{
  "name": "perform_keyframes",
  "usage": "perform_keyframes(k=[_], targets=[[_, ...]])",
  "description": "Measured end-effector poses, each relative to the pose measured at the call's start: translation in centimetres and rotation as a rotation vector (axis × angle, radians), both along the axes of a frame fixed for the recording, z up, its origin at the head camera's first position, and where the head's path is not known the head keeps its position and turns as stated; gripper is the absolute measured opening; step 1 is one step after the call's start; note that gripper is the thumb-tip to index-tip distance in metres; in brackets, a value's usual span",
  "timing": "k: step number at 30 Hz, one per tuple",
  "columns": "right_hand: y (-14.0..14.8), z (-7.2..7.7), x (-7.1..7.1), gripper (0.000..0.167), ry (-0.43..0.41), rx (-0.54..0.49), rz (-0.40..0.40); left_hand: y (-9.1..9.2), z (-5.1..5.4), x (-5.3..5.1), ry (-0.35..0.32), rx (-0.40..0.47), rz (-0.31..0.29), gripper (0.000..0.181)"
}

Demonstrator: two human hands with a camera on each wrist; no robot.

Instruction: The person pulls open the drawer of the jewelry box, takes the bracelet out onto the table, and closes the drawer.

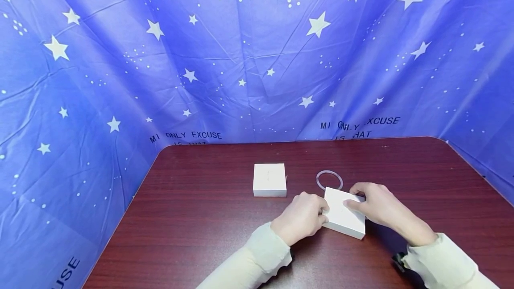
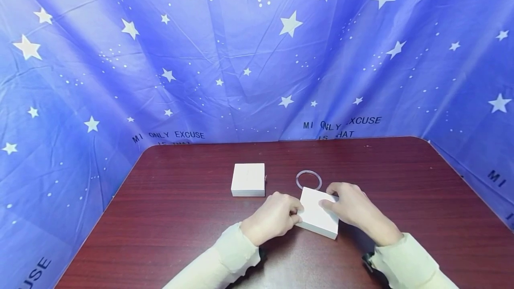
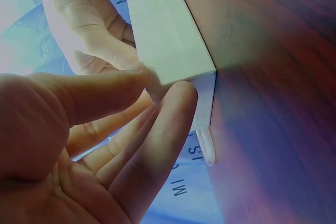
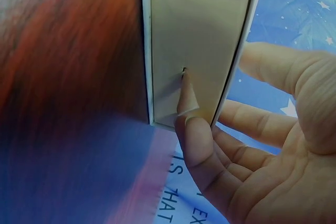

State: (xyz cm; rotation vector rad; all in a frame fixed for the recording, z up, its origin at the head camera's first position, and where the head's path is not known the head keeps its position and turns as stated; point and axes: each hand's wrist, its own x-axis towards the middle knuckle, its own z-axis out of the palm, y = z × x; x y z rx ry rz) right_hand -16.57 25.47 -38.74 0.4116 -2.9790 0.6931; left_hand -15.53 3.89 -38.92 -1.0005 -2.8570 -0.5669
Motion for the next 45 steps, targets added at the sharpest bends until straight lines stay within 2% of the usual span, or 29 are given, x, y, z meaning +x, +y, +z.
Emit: perform_keyframes(k=[13,18,30,45], targets=[[-1.0,0.0,0.1,0.014,0.021,-0.005,0.023,-1.1,-0.1,0.4,-0.001,0.022,-0.004,0.006],[-1.5,-0.1,0.0,0.011,0.03,-0.008,0.034,-1.6,-0.1,0.6,-0.011,0.031,-0.012,0.006],[-2.6,-0.2,0.0,0.008,0.035,-0.022,0.059,-2.9,-0.3,0.9,0.036,0.059,-0.026,0.017],[-3.8,-0.3,0.0,0.011,0.03,-0.03,0.068,-4.2,-0.5,1.3,0.035,0.067,-0.017,0.013]])
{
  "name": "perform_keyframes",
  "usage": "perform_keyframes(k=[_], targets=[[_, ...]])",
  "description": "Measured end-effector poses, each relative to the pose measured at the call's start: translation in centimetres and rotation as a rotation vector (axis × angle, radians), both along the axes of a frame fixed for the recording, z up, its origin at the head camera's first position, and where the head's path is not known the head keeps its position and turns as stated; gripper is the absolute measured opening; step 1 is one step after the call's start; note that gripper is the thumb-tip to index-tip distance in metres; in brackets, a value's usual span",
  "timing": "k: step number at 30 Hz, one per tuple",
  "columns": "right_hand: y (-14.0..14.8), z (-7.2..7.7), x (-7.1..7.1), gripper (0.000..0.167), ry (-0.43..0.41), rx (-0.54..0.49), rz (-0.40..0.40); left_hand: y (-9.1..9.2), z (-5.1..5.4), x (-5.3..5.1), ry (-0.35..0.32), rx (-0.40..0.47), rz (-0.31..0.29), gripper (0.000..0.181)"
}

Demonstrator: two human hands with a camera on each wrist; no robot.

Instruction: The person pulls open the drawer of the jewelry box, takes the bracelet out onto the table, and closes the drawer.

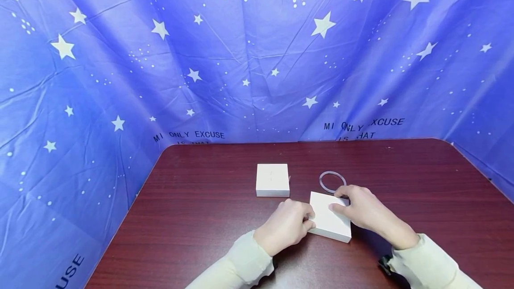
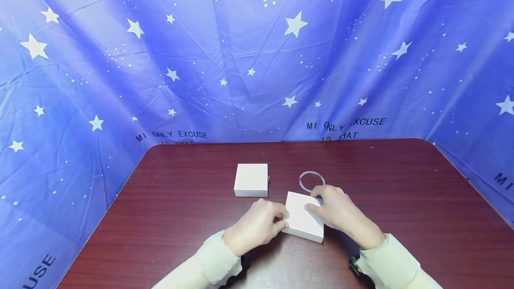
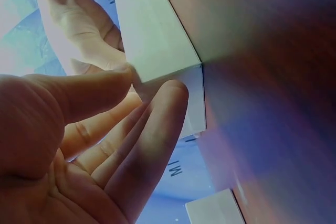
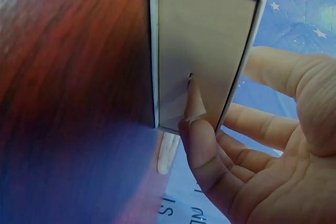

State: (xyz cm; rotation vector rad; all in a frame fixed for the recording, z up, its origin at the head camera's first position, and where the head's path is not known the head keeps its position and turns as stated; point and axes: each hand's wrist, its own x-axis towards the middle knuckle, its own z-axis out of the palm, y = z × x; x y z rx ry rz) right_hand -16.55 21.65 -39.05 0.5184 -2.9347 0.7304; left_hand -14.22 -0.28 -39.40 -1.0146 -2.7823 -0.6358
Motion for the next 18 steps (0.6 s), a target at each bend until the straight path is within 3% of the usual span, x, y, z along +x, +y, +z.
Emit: perform_keyframes(k=[18], targets=[[-1.4,-0.1,0.0,0.015,0.007,-0.021,0.018,-1.5,-0.3,0.4,0.006,0.03,0.002,0.015]])
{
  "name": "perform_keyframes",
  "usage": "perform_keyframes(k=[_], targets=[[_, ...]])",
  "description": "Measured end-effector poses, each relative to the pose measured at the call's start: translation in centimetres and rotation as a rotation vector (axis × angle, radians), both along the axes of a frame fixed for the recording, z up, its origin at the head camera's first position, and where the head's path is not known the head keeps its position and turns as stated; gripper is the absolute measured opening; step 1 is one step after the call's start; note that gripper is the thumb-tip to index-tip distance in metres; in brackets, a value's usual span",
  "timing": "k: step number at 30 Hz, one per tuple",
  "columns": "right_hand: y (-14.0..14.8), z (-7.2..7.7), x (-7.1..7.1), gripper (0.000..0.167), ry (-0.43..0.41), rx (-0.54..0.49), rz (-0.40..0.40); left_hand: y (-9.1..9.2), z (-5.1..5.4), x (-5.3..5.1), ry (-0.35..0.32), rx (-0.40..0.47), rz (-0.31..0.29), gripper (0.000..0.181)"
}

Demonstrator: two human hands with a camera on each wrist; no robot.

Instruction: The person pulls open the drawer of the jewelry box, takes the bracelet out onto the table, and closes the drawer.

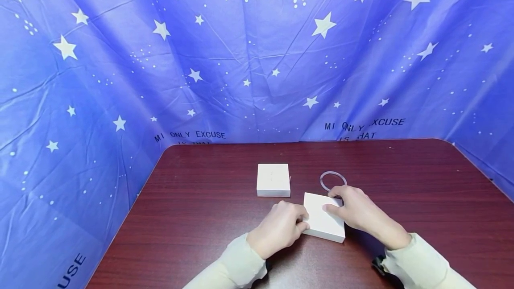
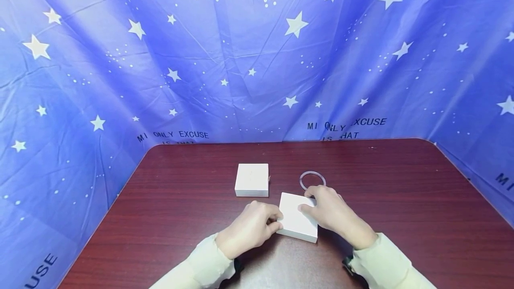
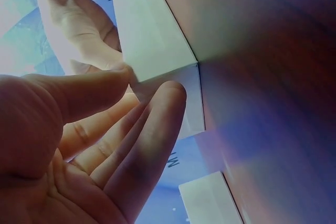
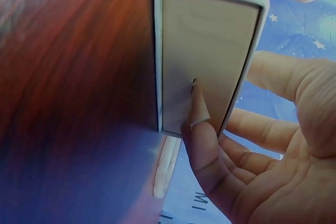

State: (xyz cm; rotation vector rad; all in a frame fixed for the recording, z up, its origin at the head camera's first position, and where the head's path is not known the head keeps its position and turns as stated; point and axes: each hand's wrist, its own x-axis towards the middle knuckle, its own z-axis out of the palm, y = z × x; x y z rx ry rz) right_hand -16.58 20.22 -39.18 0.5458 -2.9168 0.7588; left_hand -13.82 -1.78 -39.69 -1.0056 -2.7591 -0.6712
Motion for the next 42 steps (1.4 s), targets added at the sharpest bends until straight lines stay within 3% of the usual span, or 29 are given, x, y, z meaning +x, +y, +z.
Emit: perform_keyframes(k=[8,20,26,42], targets=[[-0.9,0.0,-0.1,0.014,0.006,0.0,0.021,-0.9,-0.1,0.1,0.02,-0.009,-0.001,0.016],[-2.1,-0.1,-0.1,0.026,0.01,0.0,0.004,-2.0,-0.1,0.5,-0.022,0.024,0.017,0.012],[-2.6,-0.3,0.0,0.023,0.027,0.01,-0.024,-2.6,-0.1,0.6,-0.021,0.037,0.018,0.014],[-3.9,-0.8,0.1,0.023,0.063,-0.039,-0.01,-4.0,0.1,0.9,-0.034,0.041,0.034,0.014]])
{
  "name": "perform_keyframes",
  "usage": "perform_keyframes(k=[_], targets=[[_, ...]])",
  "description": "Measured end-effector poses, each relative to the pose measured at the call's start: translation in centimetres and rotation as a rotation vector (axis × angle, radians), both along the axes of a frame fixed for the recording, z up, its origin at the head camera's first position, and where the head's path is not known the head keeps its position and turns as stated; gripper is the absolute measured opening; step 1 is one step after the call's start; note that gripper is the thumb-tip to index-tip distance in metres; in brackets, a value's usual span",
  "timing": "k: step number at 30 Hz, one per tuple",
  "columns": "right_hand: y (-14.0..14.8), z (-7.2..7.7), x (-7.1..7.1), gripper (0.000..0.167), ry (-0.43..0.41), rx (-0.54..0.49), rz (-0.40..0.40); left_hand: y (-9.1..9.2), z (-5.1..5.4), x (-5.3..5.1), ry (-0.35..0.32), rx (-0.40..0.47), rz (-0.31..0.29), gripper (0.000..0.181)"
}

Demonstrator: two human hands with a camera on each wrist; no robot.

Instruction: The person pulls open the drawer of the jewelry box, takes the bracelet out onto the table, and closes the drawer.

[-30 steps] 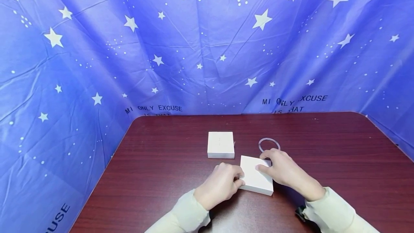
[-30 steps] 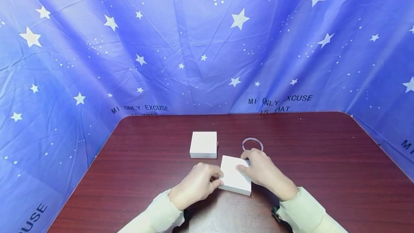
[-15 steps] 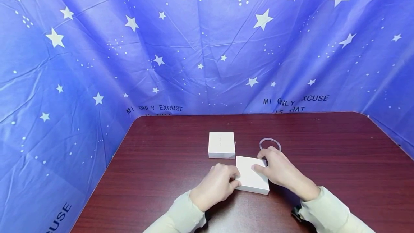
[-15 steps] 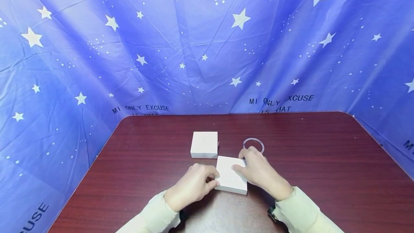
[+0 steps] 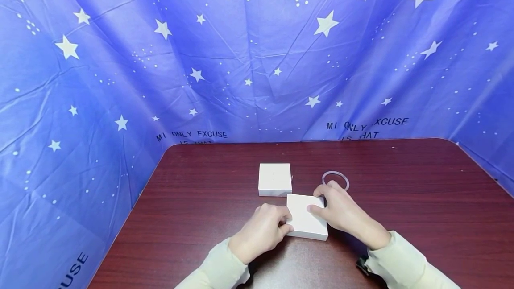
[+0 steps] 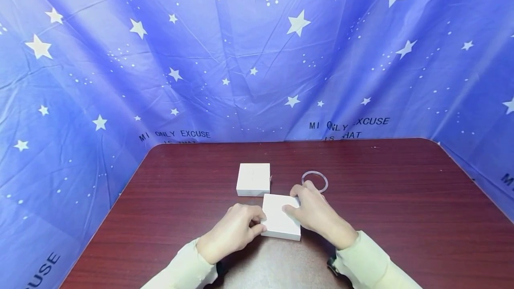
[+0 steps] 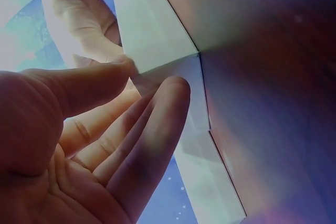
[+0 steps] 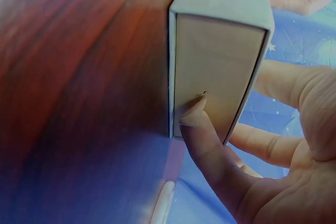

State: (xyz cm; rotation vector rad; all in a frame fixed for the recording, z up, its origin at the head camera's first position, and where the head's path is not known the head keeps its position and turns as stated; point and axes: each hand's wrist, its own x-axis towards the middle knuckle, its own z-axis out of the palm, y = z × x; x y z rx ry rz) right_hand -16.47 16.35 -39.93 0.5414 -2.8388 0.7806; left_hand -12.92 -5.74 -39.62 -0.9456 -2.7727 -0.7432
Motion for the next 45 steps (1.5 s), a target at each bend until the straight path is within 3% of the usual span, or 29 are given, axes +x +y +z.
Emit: perform_keyframes(k=[9,19,31,45], targets=[[-0.9,0.2,0.0,0.03,-0.028,-0.002,0.001,-0.9,0.1,0.3,-0.044,-0.001,0.037,0.012],[-1.7,0.5,0.2,0.032,-0.108,-0.02,0.029,-2.0,0.1,0.4,-0.05,0.01,0.03,0.011],[-2.7,0.2,0.2,0.033,-0.085,-0.037,0.046,-3.1,0.3,0.6,-0.065,0.02,0.059,0.014],[-4.1,0.3,0.5,0.036,-0.076,-0.034,0.068,-4.1,1.0,0.6,-0.059,-0.031,0.047,0.037]])
